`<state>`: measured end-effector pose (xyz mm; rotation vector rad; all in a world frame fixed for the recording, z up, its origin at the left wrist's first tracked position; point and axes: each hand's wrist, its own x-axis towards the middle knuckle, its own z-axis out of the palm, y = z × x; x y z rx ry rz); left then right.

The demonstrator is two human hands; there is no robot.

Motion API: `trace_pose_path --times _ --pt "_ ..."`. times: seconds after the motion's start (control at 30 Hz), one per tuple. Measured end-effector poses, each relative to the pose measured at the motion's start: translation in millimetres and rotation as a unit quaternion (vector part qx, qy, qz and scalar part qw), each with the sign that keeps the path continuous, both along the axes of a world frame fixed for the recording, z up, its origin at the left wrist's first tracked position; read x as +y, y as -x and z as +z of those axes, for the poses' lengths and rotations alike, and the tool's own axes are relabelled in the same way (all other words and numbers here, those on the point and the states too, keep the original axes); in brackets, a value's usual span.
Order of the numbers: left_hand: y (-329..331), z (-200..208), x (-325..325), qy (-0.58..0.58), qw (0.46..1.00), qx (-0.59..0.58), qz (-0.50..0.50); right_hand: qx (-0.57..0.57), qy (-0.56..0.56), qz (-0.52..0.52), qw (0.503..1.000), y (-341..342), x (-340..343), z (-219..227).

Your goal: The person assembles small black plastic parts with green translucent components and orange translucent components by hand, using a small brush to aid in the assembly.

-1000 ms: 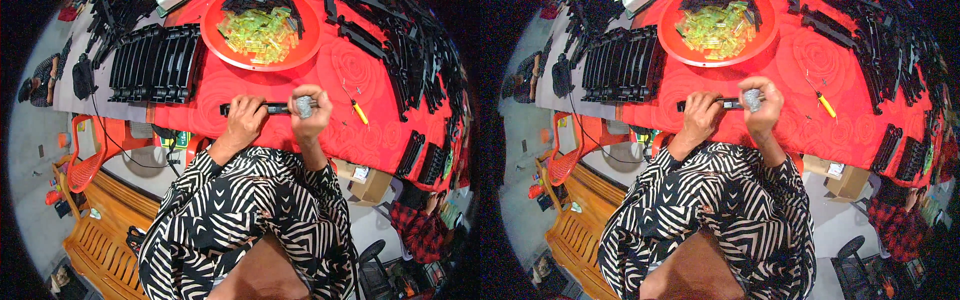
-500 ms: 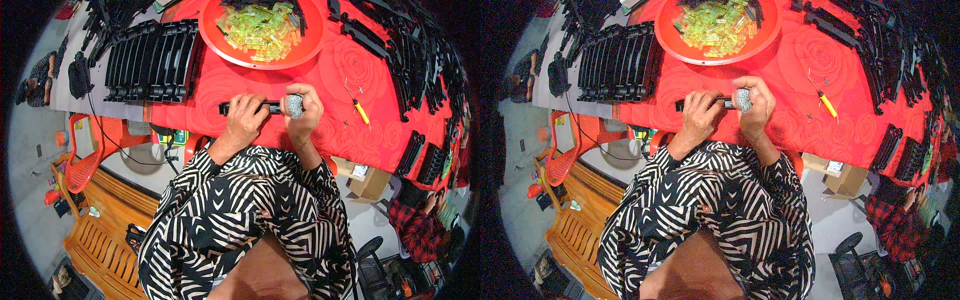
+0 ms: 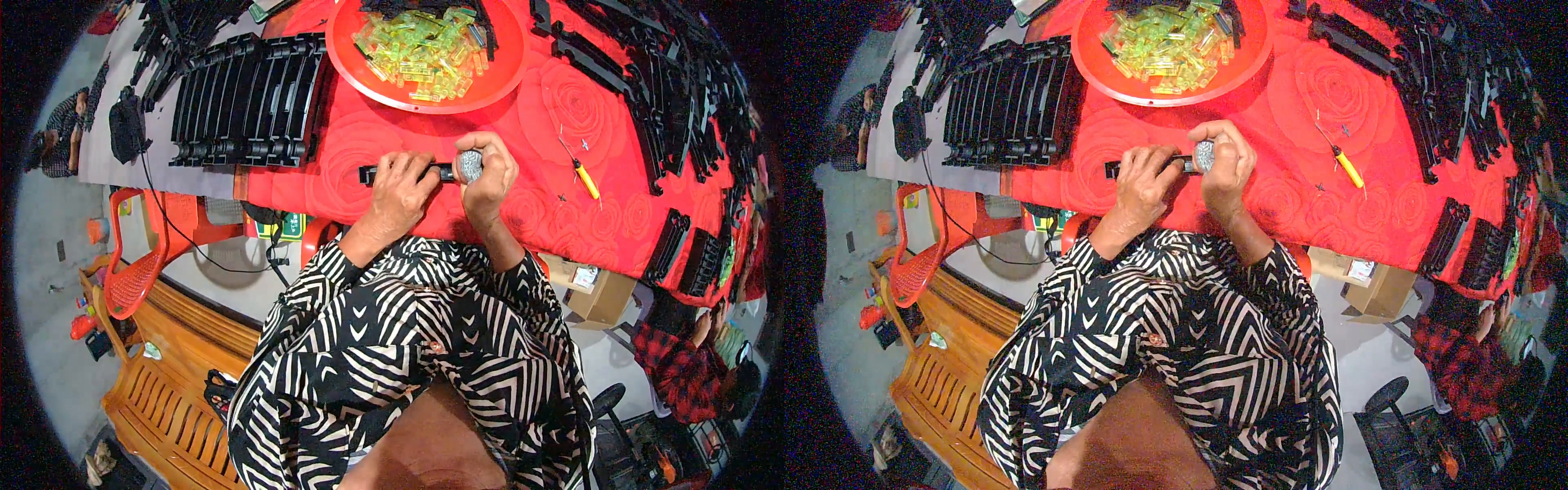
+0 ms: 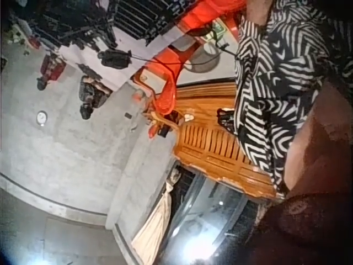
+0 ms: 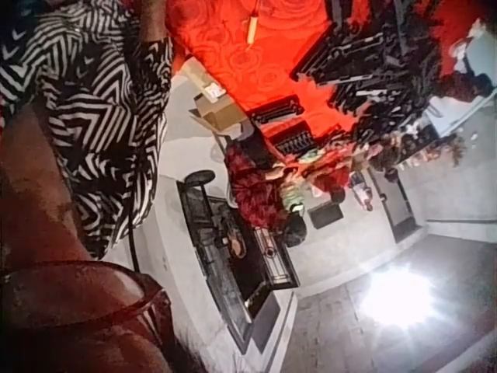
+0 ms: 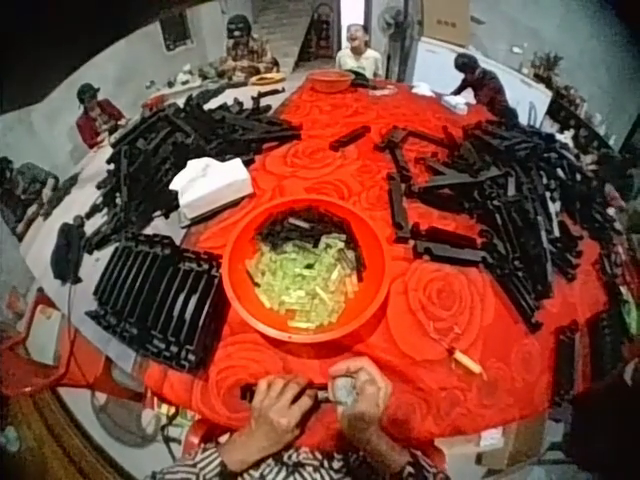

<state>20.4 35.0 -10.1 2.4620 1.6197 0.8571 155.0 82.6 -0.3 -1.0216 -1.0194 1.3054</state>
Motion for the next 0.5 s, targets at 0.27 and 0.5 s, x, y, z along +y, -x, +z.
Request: trace_pose_path --times 0.27,0.5 --pt "0.0 -0.4 -1.1 -0.002 1.0 0.009 0.003 0.095 -0.002 0.0 0.995 -2.9 -0.5 -4.3" --pt "-1.1 -2.5 -0.6 -0.005 1.0 -0.01 -0.001 0.089 -0.008 -0.011 0.996 0.2 0.9 0.4"
